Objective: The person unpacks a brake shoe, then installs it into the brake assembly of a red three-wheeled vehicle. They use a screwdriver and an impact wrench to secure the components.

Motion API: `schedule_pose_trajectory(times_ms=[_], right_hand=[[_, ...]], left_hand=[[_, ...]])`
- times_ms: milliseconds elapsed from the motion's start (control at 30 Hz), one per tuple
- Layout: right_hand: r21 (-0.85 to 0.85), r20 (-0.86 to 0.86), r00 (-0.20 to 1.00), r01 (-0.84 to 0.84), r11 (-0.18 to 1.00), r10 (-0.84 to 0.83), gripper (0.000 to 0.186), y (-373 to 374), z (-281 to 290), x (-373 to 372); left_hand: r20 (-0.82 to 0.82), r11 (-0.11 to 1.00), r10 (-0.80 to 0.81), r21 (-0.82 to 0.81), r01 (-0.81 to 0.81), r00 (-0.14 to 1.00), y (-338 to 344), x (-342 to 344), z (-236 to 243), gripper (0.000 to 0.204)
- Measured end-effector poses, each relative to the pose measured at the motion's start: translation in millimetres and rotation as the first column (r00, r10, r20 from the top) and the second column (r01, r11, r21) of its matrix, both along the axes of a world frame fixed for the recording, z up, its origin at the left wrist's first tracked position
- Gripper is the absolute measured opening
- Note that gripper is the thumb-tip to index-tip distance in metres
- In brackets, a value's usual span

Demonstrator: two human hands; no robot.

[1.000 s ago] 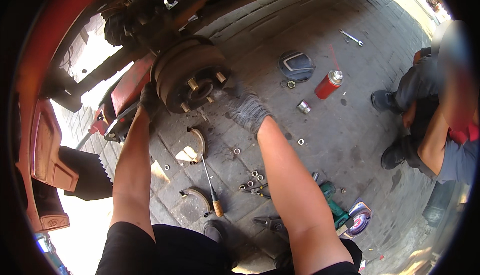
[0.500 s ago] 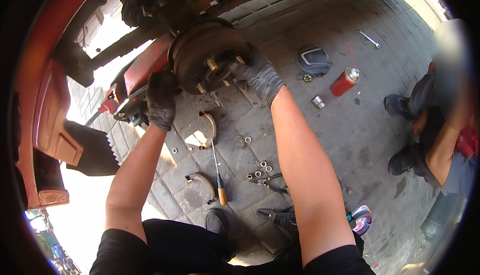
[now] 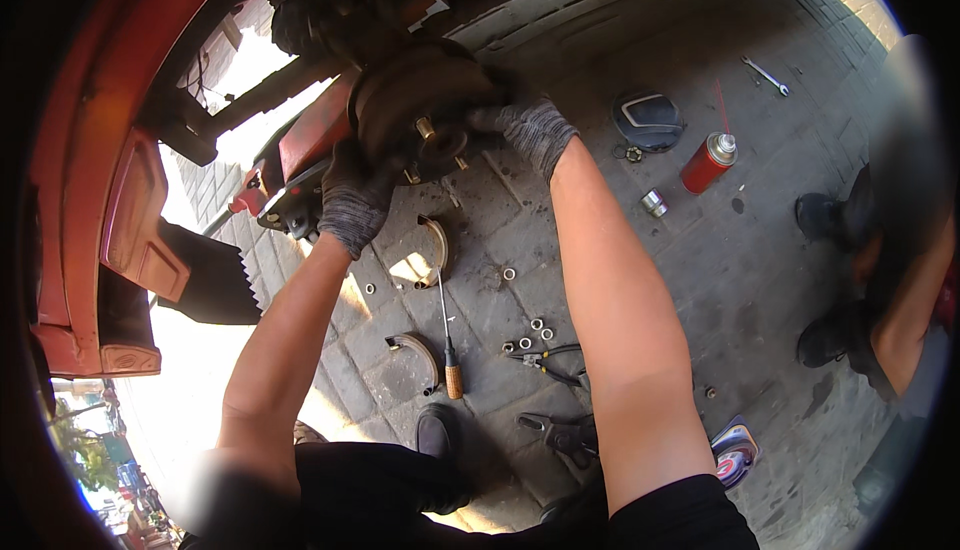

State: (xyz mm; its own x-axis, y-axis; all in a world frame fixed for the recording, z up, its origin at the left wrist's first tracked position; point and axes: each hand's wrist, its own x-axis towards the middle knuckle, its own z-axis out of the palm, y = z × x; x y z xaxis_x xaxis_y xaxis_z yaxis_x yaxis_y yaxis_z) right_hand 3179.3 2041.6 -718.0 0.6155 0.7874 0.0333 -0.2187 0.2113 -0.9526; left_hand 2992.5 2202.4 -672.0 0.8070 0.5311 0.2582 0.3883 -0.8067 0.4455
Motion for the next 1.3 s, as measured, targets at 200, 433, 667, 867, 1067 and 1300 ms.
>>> schedule_pose_trajectory(times_ms=[200,433,667,867,1067,1300], right_hand=[[-0.02,0.063,0.997,-0.033,0.999,0.034,0.085,-15,-4,0],[0.133,-0.229,0.969,-0.065,0.989,0.095,0.091,-72,-43,-33],[0.221,-0.41,0.902,-0.047,0.974,0.137,0.091,-109,-77,-54],[0.553,-0.446,0.822,-0.058,0.831,0.354,0.08,-128,-45,-52],[0.406,-0.29,0.936,-0.069,0.911,0.2,0.065,-130,-25,-69],[-0.548,0.257,0.966,0.172,0.819,-0.031,0.067,-146,7,-124]], left_hand=[[0.024,0.996,-0.061,-0.067,0.062,0.998,-14,-6,4,0.066],[-0.17,0.991,-0.125,-0.059,0.116,0.978,-68,-27,-17,0.071],[-0.331,0.972,-0.23,-0.028,0.234,0.915,-104,-42,-10,0.061],[-0.14,0.747,-0.539,0.376,0.548,0.83,-107,-55,23,0.041],[-0.104,0.616,-0.618,0.552,0.562,0.779,-109,-67,46,0.039],[-0.267,0.86,-0.509,-0.121,0.496,0.818,-115,-86,54,0.058]])
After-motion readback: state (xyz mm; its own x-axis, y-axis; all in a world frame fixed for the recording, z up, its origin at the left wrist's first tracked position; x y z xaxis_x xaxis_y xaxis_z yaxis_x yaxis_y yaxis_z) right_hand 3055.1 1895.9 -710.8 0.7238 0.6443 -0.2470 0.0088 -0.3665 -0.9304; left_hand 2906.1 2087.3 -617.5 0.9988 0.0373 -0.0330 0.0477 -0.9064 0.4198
